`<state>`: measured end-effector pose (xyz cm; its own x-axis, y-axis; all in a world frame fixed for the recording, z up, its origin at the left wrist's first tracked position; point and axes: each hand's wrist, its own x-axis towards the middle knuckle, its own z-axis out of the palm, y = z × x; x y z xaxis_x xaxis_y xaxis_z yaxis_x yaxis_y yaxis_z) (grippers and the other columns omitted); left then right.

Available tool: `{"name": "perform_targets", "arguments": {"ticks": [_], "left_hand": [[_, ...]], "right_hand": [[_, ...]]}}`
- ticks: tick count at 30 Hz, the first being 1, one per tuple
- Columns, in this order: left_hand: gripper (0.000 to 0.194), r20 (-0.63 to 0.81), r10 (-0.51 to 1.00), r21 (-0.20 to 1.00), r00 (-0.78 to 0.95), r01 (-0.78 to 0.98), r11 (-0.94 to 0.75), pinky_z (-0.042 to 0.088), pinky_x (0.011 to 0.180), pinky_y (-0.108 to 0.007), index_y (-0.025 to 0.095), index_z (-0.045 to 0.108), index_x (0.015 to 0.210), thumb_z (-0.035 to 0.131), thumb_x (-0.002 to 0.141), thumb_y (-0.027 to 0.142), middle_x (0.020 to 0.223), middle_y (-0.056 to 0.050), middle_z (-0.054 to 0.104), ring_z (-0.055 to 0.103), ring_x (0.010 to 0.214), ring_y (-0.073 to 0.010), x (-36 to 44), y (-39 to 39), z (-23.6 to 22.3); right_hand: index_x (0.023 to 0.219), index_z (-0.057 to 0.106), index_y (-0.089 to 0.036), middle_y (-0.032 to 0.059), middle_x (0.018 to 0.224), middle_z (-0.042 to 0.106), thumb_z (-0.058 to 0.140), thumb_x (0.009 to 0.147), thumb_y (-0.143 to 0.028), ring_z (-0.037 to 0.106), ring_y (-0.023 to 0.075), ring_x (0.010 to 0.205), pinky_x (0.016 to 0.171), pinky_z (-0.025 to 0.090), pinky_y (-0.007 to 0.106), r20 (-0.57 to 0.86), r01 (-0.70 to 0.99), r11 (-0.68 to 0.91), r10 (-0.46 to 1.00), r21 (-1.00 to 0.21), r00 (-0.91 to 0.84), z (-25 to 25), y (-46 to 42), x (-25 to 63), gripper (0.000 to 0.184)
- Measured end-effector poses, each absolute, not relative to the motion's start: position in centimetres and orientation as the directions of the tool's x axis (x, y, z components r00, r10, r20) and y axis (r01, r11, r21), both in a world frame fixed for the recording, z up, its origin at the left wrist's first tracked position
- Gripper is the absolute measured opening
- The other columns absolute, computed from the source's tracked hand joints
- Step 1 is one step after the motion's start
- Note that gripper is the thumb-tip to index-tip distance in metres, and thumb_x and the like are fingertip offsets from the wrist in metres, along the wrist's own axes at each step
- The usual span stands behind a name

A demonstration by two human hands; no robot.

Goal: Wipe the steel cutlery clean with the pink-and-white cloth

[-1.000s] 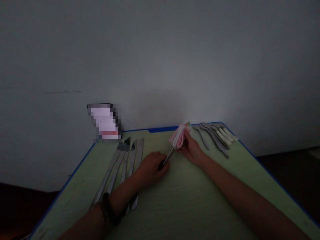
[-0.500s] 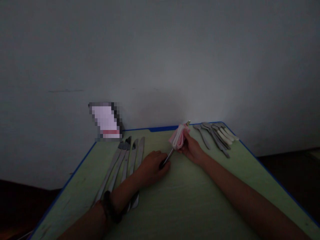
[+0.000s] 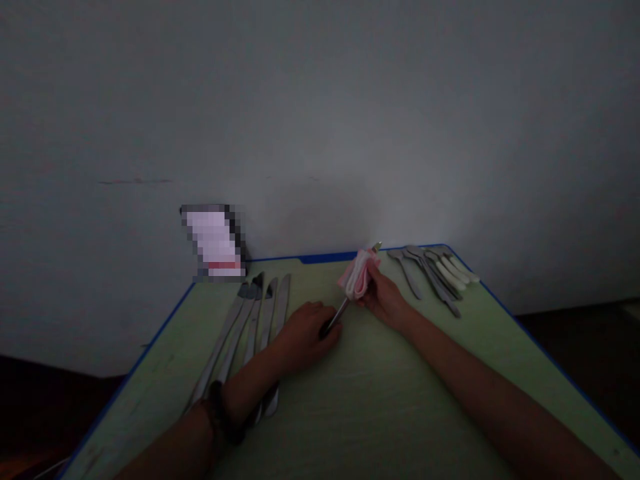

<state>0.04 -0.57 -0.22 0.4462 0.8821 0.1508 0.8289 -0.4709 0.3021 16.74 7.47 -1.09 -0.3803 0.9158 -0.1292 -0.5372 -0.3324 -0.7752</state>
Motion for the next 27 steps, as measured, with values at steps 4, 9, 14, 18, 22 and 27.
{"name": "perform_targets", "arguments": {"ticks": [4,9,14,18,22,27], "left_hand": [[0.022,0.142,0.88,0.295,0.454,0.829,-0.475,0.037,0.065,-0.028,0.018,0.049,0.073,0.039,0.087,0.031,0.07,-0.002,0.052,0.048,0.068,-0.0158,0.01,-0.5,-0.32],[0.021,0.145,0.88,0.3,0.452,0.827,-0.475,0.037,0.066,-0.028,0.017,0.05,0.075,0.04,0.087,0.031,0.072,-0.003,0.053,0.048,0.069,-0.0161,-0.05,-0.51,-0.35],[0.025,0.15,0.879,0.32,0.452,0.819,-0.476,0.037,0.065,-0.029,0.017,0.051,0.074,0.038,0.088,0.033,0.071,-0.003,0.052,0.048,0.068,-0.0163,-0.03,-0.61,-0.13],[0.03,0.152,0.887,0.363,0.436,0.81,-0.46,0.038,0.066,-0.03,0.017,0.051,0.076,0.032,0.092,0.034,0.073,-0.004,0.054,0.049,0.069,-0.0162,0.01,-0.69,0.08],[0.031,0.154,0.904,0.396,0.399,0.813,-0.427,0.039,0.066,-0.03,0.017,0.05,0.076,0.03,0.092,0.034,0.073,-0.003,0.054,0.049,0.069,-0.0163,0.06,-0.69,0.14],[0.029,0.147,0.901,0.362,0.408,0.826,-0.433,0.038,0.065,-0.029,0.018,0.049,0.076,0.033,0.091,0.035,0.072,-0.003,0.054,0.049,0.069,-0.0165,0.08,-0.61,-0.02]], "right_hand": [[0.074,0.053,-0.018,-0.0039,0.05,0.053,0.06,0.073,-0.052,0.043,0.0081,0.039,0.035,0.037,0.02,-0.126,-0.535,-0.324,0.919,-0.78,-0.373,-1.16,7.54,16.75,0.035],[0.077,0.053,-0.019,-0.0039,0.053,0.055,0.061,0.073,-0.051,0.049,0.0096,0.042,0.036,0.037,0.02,-0.104,-0.547,-0.318,0.917,-0.774,-0.385,-1.08,7.46,16.77,0.034],[0.072,0.052,-0.018,-0.0037,0.05,0.054,0.059,0.074,-0.051,0.048,0.0093,0.041,0.036,0.037,0.021,-0.128,-0.553,-0.328,0.921,-0.766,-0.369,-1.14,7.43,16.73,0.033],[0.078,0.056,-0.018,-0.0015,0.057,0.06,0.058,0.077,-0.043,0.053,0.011,0.046,0.04,0.042,0.022,-0.145,-0.604,-0.353,0.919,-0.714,-0.367,-1.01,7.49,16.87,0.024],[0.081,0.059,-0.017,0.0017,0.07,0.066,0.056,0.079,-0.03,0.061,0.0132,0.063,0.059,0.051,0.026,-0.124,-0.663,-0.373,0.912,-0.65,-0.391,-0.83,7.58,17.19,0.013],[0.072,0.059,-0.018,-0.0016,0.062,0.063,0.05,0.079,-0.024,0.058,0.0102,0.058,0.057,0.048,0.022,-0.138,-0.731,-0.389,0.914,-0.56,-0.381,-0.76,7.75,17.64,0.012]]}}
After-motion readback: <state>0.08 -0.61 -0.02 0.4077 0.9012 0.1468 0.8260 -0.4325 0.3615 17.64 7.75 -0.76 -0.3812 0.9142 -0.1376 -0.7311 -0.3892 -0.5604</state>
